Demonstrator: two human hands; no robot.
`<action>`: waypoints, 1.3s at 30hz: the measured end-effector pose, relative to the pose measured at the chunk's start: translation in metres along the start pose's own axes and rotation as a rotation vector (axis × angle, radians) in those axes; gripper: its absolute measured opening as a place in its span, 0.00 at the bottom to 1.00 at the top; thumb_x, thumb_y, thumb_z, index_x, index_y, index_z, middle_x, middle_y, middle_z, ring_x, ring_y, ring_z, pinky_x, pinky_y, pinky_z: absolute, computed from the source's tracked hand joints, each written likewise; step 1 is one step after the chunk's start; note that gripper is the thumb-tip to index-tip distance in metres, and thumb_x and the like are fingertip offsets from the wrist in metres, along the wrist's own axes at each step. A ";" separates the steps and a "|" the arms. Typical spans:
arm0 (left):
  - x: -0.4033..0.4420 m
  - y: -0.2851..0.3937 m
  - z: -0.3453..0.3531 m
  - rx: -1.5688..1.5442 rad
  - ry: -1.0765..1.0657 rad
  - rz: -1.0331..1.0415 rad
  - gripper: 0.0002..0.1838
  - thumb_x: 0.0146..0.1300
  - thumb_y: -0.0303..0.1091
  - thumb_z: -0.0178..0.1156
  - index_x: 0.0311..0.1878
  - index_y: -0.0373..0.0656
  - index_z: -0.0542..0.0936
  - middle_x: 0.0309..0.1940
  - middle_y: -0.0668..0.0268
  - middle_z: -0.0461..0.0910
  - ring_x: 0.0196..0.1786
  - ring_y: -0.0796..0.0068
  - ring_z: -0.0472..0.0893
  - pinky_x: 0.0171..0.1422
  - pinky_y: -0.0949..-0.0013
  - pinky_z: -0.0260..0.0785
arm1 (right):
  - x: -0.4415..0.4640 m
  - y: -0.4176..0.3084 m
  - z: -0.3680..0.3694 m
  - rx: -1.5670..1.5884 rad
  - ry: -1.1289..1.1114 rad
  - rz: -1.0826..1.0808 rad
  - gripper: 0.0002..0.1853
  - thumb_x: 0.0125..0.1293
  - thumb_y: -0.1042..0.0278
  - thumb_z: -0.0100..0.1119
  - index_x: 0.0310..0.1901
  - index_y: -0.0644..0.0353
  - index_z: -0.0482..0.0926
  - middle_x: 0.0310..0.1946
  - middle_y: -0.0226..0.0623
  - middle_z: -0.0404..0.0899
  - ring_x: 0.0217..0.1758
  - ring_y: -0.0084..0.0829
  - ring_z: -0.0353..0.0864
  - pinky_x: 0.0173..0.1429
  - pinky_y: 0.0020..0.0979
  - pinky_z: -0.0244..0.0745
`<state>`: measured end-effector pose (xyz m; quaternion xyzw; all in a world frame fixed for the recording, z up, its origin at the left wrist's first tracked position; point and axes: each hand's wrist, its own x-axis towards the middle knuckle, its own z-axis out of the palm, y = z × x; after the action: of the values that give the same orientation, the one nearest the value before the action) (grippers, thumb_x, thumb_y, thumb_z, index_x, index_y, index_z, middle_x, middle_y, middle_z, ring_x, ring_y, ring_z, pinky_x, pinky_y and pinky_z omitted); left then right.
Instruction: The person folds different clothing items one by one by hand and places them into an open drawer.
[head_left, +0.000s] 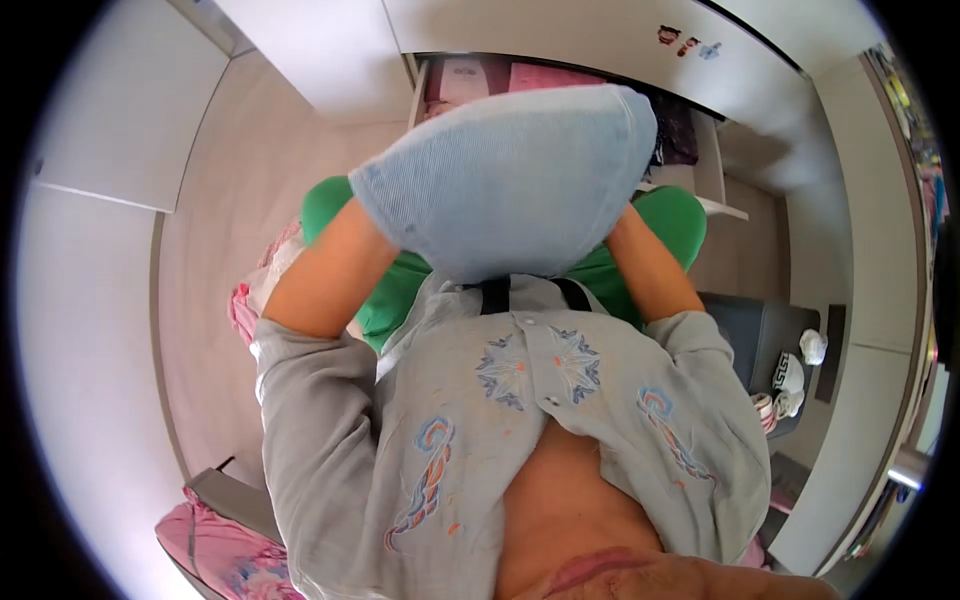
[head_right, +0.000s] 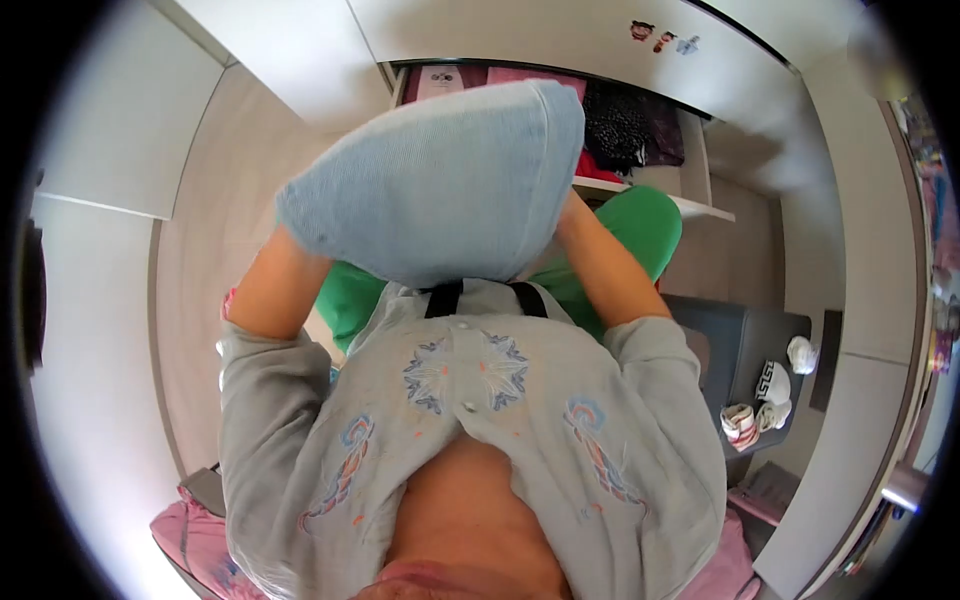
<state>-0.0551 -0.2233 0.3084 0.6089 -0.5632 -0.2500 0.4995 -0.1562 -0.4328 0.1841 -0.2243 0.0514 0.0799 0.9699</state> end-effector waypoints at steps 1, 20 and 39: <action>0.003 -0.005 -0.007 0.024 0.022 -0.021 0.31 0.65 0.55 0.46 0.60 0.37 0.66 0.57 0.57 0.70 0.59 0.61 0.70 0.63 0.61 0.61 | -0.001 0.000 -0.004 0.041 -0.040 -0.021 0.38 0.58 0.42 0.57 0.62 0.64 0.65 0.59 0.39 0.69 0.63 0.35 0.65 0.66 0.35 0.58; 0.009 -0.071 -0.057 0.351 0.176 0.036 0.27 0.66 0.50 0.49 0.59 0.37 0.67 0.57 0.56 0.70 0.60 0.60 0.69 0.65 0.61 0.59 | -0.013 0.013 0.033 -0.451 0.135 -0.052 0.27 0.56 0.74 0.61 0.59 0.64 0.67 0.54 0.40 0.73 0.55 0.33 0.73 0.59 0.38 0.68; -0.006 -0.138 0.004 -1.208 0.511 -0.645 0.38 0.63 0.66 0.40 0.64 0.45 0.64 0.63 0.63 0.66 0.65 0.60 0.64 0.68 0.54 0.55 | -0.003 -0.019 0.011 -0.320 0.053 -0.116 0.28 0.56 0.77 0.58 0.60 0.65 0.65 0.55 0.42 0.72 0.57 0.34 0.72 0.62 0.37 0.67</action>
<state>0.0002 -0.2373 0.1827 0.4020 0.0144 -0.5019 0.7657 -0.1551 -0.4450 0.2018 -0.3805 0.0505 0.0250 0.9231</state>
